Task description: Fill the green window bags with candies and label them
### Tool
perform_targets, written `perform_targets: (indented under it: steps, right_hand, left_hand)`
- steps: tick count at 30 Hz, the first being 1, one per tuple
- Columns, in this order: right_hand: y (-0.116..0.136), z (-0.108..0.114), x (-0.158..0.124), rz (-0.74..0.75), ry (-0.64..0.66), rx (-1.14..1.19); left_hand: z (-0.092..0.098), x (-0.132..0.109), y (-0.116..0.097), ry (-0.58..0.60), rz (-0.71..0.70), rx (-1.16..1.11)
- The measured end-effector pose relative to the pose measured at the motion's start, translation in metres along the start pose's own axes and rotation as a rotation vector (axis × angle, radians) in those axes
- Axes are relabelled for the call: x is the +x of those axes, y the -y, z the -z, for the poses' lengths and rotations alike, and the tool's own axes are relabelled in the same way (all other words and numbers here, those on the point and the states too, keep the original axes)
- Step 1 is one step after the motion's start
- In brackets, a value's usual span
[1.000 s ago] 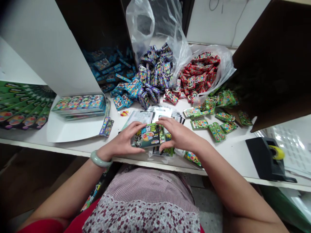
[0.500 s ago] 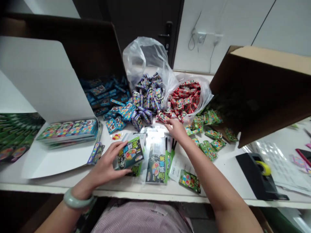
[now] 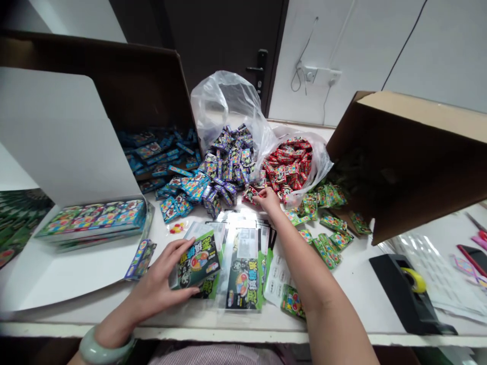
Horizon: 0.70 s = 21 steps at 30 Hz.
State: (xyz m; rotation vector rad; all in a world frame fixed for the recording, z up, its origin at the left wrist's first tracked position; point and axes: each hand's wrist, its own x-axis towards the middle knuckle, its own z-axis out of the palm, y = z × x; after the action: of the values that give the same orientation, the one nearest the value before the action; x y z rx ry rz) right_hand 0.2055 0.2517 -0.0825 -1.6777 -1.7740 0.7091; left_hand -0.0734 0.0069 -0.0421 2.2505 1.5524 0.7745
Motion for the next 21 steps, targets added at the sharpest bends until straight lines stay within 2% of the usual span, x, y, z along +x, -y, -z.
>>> perform_targets:
  steps: [3,7,11,14,16,18,21]
  right_hand:
    - [0.001,0.015,-0.007,0.093,0.093,0.108]
    - [0.007,0.035,-0.039,0.273,0.210,0.204]
    - [0.002,0.043,-0.079,0.430,0.307,0.181]
    - [-0.008,0.047,-0.101,0.475,0.358,0.115]
    - [-0.013,0.049,-0.113,0.463,0.331,0.077]
    - [-0.012,0.048,-0.123,0.417,0.252,0.009]
    - [0.000,0.036,-0.136,0.313,0.143,-0.214]
  left_hand:
    - [0.003,-0.002,0.001,-0.002,0.001,0.004]
    - [0.006,-0.004,0.002,-0.012,0.008,0.025]
    - [0.006,-0.002,0.000,0.004,-0.004,0.014]
    - [0.003,-0.002,-0.001,0.022,-0.027,0.001]
    - [0.002,-0.003,-0.002,0.021,-0.040,0.008]
    - [0.001,-0.003,-0.004,0.018,-0.047,0.017]
    - [0.000,-0.001,-0.010,0.026,-0.046,-0.002]
